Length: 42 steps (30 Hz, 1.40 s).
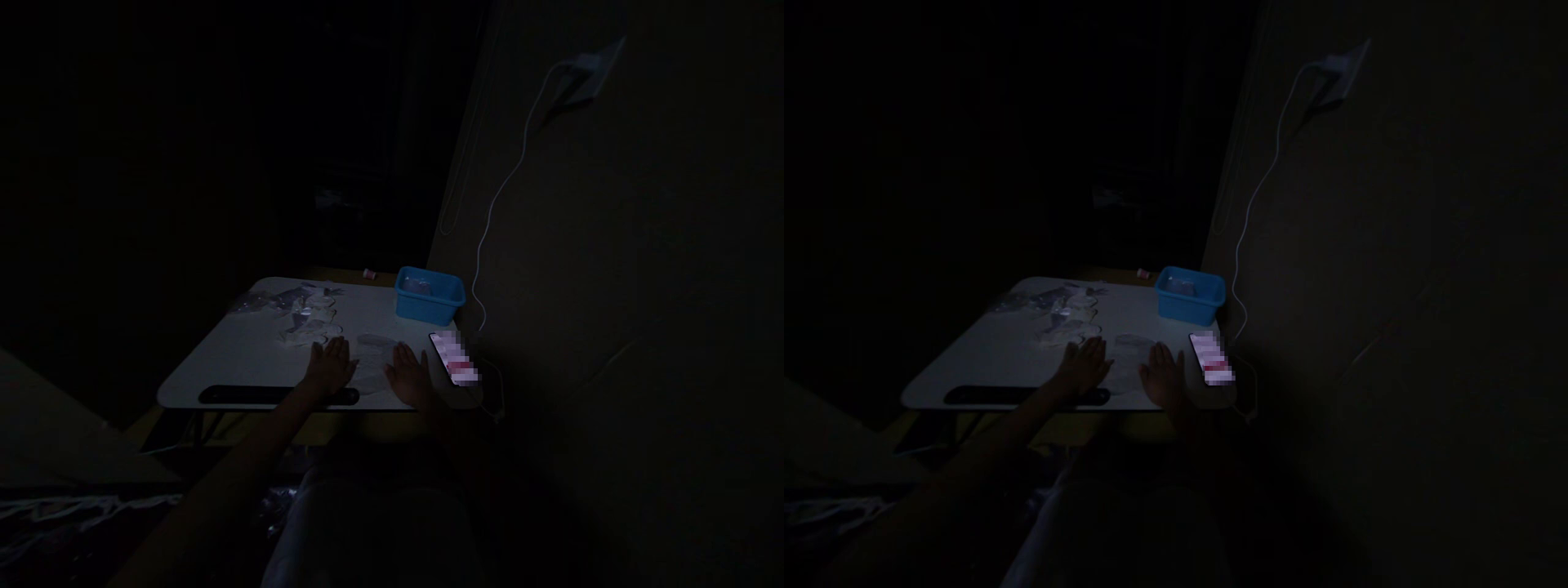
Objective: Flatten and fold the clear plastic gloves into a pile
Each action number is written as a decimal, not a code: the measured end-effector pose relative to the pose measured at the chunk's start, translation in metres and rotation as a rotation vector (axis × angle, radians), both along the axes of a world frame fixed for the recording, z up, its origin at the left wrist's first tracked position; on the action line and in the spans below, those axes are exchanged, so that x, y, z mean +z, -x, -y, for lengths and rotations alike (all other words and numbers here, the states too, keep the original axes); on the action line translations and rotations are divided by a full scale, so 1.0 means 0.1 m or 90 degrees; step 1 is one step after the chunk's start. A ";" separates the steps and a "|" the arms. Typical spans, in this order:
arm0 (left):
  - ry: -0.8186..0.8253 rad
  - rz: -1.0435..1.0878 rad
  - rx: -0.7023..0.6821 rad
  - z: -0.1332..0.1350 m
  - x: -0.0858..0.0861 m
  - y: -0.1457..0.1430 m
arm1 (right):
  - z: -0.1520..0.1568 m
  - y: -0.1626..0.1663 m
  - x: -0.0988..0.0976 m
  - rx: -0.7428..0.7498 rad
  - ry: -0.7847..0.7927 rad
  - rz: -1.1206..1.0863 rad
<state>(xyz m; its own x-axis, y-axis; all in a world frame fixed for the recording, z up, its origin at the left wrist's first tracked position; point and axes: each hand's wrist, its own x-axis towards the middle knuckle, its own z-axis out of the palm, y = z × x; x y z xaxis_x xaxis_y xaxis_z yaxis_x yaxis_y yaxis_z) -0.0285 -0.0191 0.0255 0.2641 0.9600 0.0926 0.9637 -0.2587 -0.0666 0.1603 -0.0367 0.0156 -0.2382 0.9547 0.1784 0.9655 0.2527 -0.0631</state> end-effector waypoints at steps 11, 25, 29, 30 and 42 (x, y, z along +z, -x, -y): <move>0.080 0.113 -0.193 -0.18 0.07 -0.65 | 0.03 -0.01 0.02 0.019 -0.015 0.005; 0.025 0.045 -0.065 -0.23 0.01 -0.30 | 0.04 0.01 0.01 0.002 -0.042 -0.029; -0.021 0.049 -0.015 -0.22 0.03 -0.18 | 0.04 0.00 0.02 0.004 -0.036 -0.024; -0.033 0.056 -0.009 -0.19 0.04 -0.18 | 0.04 0.00 0.02 0.001 -0.033 -0.023; -0.017 0.092 -0.120 0.23 -0.13 -0.49 | 0.02 0.00 0.01 -0.005 0.000 -0.014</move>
